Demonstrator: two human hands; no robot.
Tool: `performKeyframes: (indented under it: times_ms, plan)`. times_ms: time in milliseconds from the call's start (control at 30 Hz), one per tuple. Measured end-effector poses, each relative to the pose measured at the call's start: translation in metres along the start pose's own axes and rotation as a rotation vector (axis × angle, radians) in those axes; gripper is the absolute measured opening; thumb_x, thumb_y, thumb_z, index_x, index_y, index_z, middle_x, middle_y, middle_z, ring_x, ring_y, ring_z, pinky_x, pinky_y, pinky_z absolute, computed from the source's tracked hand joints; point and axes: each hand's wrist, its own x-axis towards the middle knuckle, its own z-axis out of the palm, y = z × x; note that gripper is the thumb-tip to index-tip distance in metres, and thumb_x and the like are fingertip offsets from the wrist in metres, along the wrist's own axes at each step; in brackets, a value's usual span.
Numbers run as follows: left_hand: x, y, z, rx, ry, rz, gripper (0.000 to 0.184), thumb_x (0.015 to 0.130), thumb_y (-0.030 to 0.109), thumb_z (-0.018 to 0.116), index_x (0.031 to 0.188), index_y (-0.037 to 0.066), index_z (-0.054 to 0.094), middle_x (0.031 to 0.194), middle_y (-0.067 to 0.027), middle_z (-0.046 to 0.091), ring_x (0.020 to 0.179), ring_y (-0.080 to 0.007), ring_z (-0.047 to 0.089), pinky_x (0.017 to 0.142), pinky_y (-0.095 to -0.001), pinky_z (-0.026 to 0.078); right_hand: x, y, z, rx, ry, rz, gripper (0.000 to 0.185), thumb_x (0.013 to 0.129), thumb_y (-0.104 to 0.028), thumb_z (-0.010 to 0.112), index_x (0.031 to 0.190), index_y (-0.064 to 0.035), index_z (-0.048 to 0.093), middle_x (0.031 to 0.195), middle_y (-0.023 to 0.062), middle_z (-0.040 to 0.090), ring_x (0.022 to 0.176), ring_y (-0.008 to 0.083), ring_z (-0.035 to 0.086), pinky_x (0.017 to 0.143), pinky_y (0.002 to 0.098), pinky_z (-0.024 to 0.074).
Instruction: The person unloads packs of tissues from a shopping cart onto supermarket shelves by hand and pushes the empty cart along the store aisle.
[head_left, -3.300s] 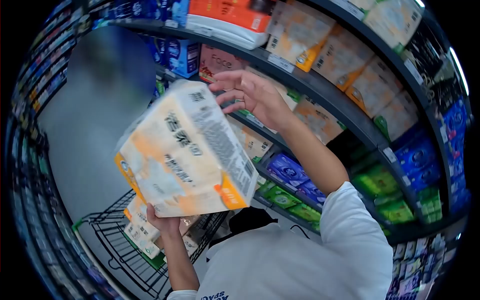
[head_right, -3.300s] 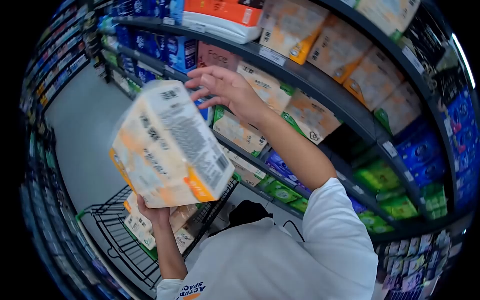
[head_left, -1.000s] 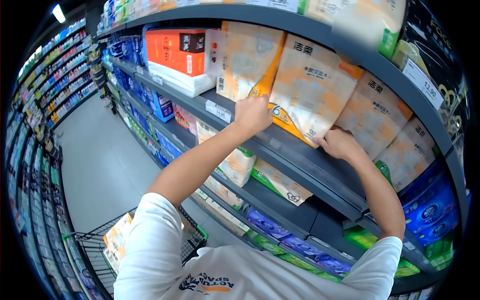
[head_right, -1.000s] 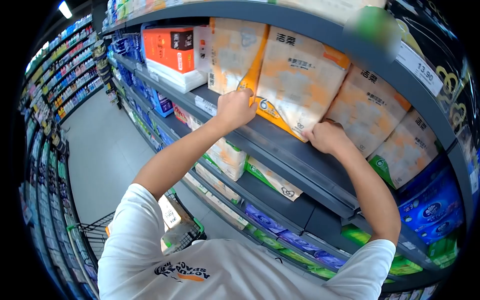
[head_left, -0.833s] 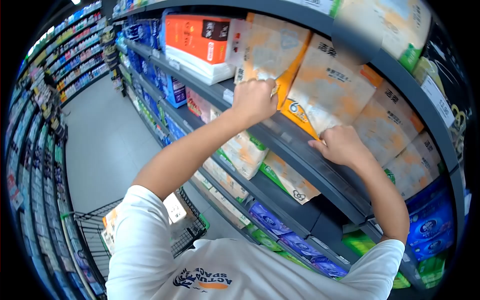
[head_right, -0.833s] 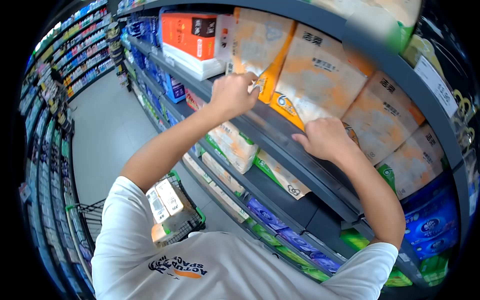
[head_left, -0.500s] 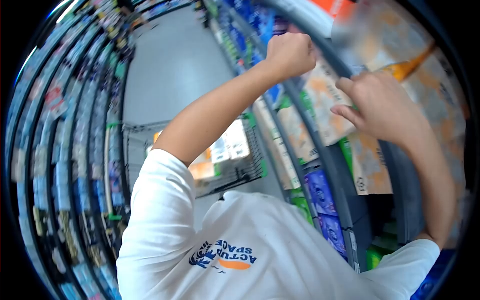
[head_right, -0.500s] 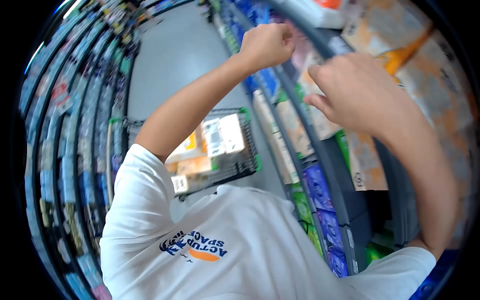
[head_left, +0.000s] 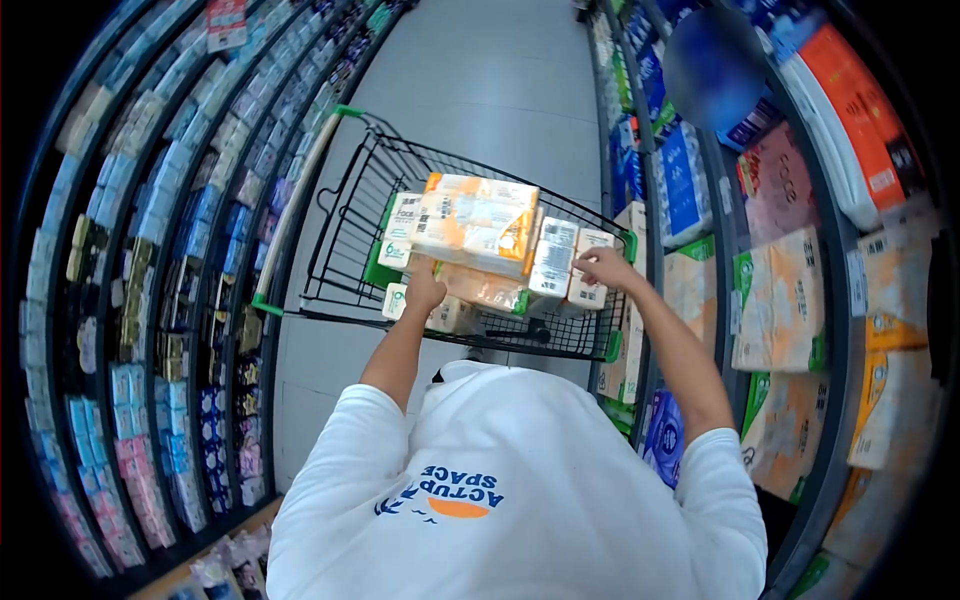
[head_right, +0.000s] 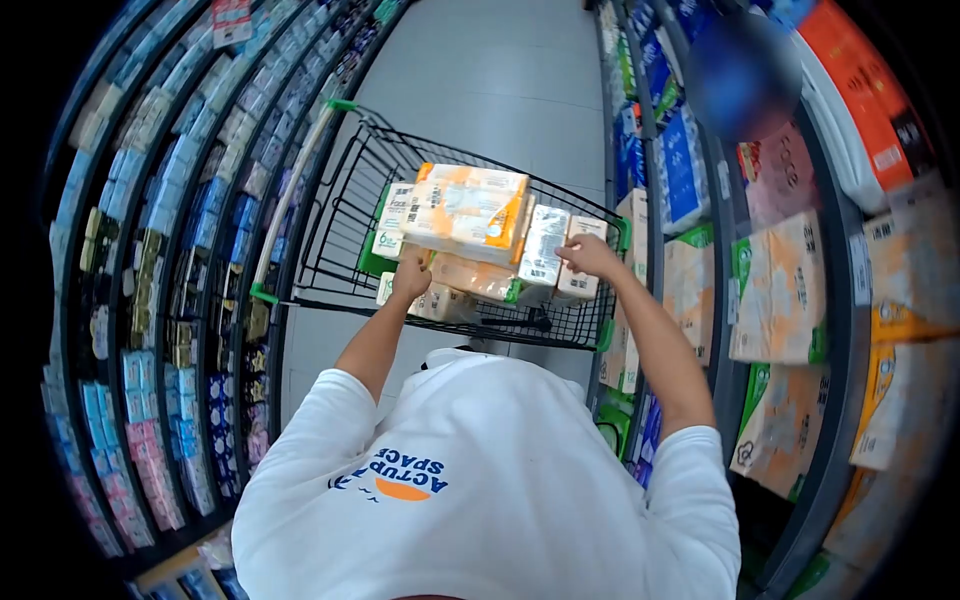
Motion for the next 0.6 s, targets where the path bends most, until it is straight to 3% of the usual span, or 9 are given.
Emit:
performKeyframes:
  times_ms: [67, 100, 133, 200, 267, 333, 400, 533, 600]
  plan:
    - [-0.019, -0.032, -0.011, -0.109, -0.124, -0.252, 0.038, 0.075, 0.019, 0.059, 0.109, 0.001, 0.063, 0.108, -0.0216, 0.064, 0.103, -0.0365, 0.06, 0.092, -0.0417, 0.046, 0.034, 0.004, 0.03, -0.185, -0.022, 0.202, 0.061, 0.081, -0.05, 0.064, 0.105, 0.0064, 0.063, 0.103, 0.0269, 0.065, 0.098, 0.0339, 0.064, 0.083, 0.04, 0.0495]
    - [-0.021, -0.054, -0.002, -0.182, -0.111, -0.305, 0.039, 0.074, 0.021, 0.061, 0.108, 0.002, 0.064, 0.107, -0.0211, 0.064, 0.103, -0.0357, 0.061, 0.091, -0.041, 0.047, 0.07, 0.041, 0.051, -0.458, 0.119, 0.035, 0.068, 0.08, -0.054, 0.063, 0.109, 0.0073, 0.06, 0.106, 0.0295, 0.063, 0.101, 0.0365, 0.062, 0.085, 0.0412, 0.0486]
    - [-0.018, -0.071, 0.008, -0.253, -0.097, -0.347, 0.04, 0.073, 0.022, 0.063, 0.108, 0.002, 0.065, 0.106, -0.0205, 0.065, 0.102, -0.0348, 0.061, 0.089, -0.0402, 0.047, 0.079, 0.027, 0.065, -0.452, 0.158, 0.074, 0.076, 0.079, -0.057, 0.062, 0.115, 0.0095, 0.055, 0.11, 0.0308, 0.061, 0.105, 0.037, 0.061, 0.088, 0.0417, 0.0474]
    - [-0.013, -0.085, 0.008, -0.381, -0.051, -0.301, 0.037, 0.074, 0.024, 0.066, 0.103, 0.001, 0.066, 0.102, -0.0193, 0.066, 0.096, -0.0335, 0.063, 0.087, -0.0378, 0.048, 0.108, 0.015, 0.093, -0.27, 0.257, 0.086, 0.086, 0.08, -0.058, 0.062, 0.125, 0.0141, 0.048, 0.123, 0.0326, 0.053, 0.117, 0.0388, 0.053, 0.098, 0.0387, 0.042]
    - [-0.001, -0.083, 0.0, -0.491, 0.013, -0.262, 0.037, 0.076, 0.02, 0.065, 0.107, -0.001, 0.064, 0.101, -0.0193, 0.066, 0.094, -0.0319, 0.064, 0.085, -0.0366, 0.048, 0.11, -0.015, 0.11, -0.116, 0.358, 0.036, 0.076, 0.081, -0.054, 0.062, 0.117, 0.0116, 0.053, 0.109, 0.0305, 0.061, 0.106, 0.0379, 0.06, 0.091, 0.0401, 0.0462]
    - [0.02, -0.084, -0.003, -0.679, 0.093, -0.252, 0.041, 0.079, 0.017, 0.064, 0.115, -0.002, 0.059, 0.106, -0.0206, 0.064, 0.098, -0.0305, 0.063, 0.086, -0.0353, 0.048, 0.133, -0.006, 0.122, 0.056, 0.308, 0.095, 0.071, 0.082, -0.053, 0.061, 0.115, 0.0101, 0.056, 0.108, 0.0285, 0.063, 0.105, 0.0372, 0.061, 0.089, 0.0394, 0.0464]
    - [0.042, -0.076, -0.021, -0.699, 0.02, -0.28, 0.059, 0.082, 0.012, 0.063, 0.134, -0.004, 0.041, 0.131, -0.0218, 0.052, 0.116, -0.0308, 0.055, 0.095, -0.0337, 0.044, 0.149, 0.002, 0.14, 0.213, 0.309, 0.16, 0.069, 0.087, -0.053, 0.058, 0.123, 0.0058, 0.053, 0.111, 0.0211, 0.063, 0.101, 0.0261, 0.061, 0.085, 0.0327, 0.0463]
    - [0.088, -0.077, -0.014, -1.037, -0.122, -0.309, 0.071, 0.084, 0.008, 0.061, 0.143, -0.006, 0.024, 0.146, -0.0197, 0.036, 0.13, -0.0269, 0.042, 0.105, -0.0321, 0.035, 0.146, -0.001, 0.153, 0.328, 0.369, 0.197, 0.068, 0.086, -0.053, 0.059, 0.123, 0.0036, 0.055, 0.114, 0.017, 0.062, 0.102, 0.0245, 0.059, 0.087, 0.0332, 0.0456]
    - [0.096, -0.061, -0.02, -1.126, -0.2, -0.422, 0.064, 0.085, 0.012, 0.06, 0.142, -0.001, 0.033, 0.13, -0.0125, 0.053, 0.102, -0.0157, 0.056, 0.081, -0.0288, 0.046, 0.139, -0.008, 0.151, 0.403, 0.381, 0.245, 0.066, 0.086, -0.052, 0.06, 0.122, 0.0027, 0.056, 0.114, 0.015, 0.061, 0.101, 0.024, 0.059, 0.086, 0.0325, 0.0454]
